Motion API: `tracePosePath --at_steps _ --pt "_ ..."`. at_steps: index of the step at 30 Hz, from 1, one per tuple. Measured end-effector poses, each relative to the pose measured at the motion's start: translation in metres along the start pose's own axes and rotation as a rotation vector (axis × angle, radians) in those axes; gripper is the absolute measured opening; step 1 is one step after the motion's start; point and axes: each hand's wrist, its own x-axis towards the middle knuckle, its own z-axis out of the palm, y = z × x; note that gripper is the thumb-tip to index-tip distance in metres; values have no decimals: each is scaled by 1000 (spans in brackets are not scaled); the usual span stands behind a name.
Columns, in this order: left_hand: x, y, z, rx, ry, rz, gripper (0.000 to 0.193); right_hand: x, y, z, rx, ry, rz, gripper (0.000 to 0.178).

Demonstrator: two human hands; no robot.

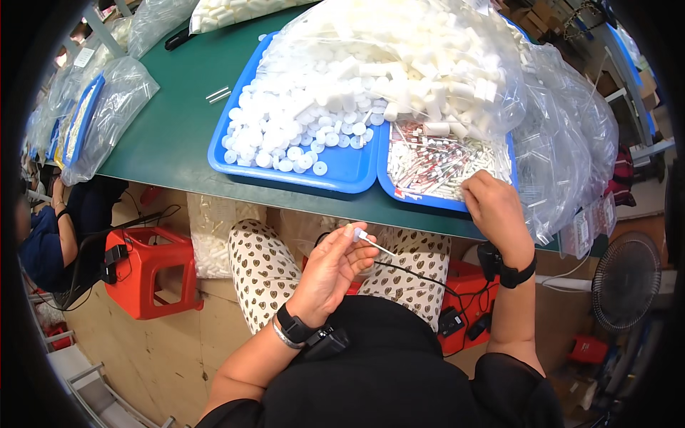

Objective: The person sits at a green workbench and repeatedly assembles small white cylindrical plastic components with thin metal rods. They pick up a white cylinder and a rod, insert the rod into the cylinder, and place the finished unit into a blue tray.

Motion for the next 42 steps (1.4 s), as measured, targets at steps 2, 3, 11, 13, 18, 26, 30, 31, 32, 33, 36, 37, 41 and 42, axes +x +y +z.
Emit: tracePosePath --at_steps 2,3,11,13,18,26,30,31,32,33,36,37,41,42 --pt "0 2 4 8 -11 15 34 2 -4 0 137 117 92 6" --pt "-1 3 6 13 -15 28 34 2 -9 2 216 170 137 7" --pt "1 7 14 -36 -52 118 33 -13 -86 13 728 26 -41 12" --pt "1 7 14 -32 -52 137 32 -13 -90 15 751 34 -48 14" --pt "3 4 12 -36 -19 179 30 -13 -92 21 721 56 -58 15" --pt "3 4 10 -26 22 213 28 -9 -95 24 555 160 -124 16" --pt "3 0 9 16 -18 197 32 -8 -100 30 575 220 -152 14" --pt "1 -1 12 45 -40 193 33 -8 -102 33 624 190 -127 12" --pt "-1 -3 15 73 -61 189 35 -9 -104 35 673 159 -102 10" --pt "-2 -5 17 124 -88 179 40 -10 -106 38 721 130 -76 9" --pt "-2 -7 17 162 -121 205 43 -10 -107 37 1319 -249 398 20" --pt "-3 -6 18 204 -125 210 44 -8 -106 34 1494 -383 533 25" --pt "-6 -1 16 287 -101 211 46 -4 -113 27 1431 -485 506 30" --pt "-8 1 17 274 -87 220 42 -2 -116 26 1257 -402 334 28"
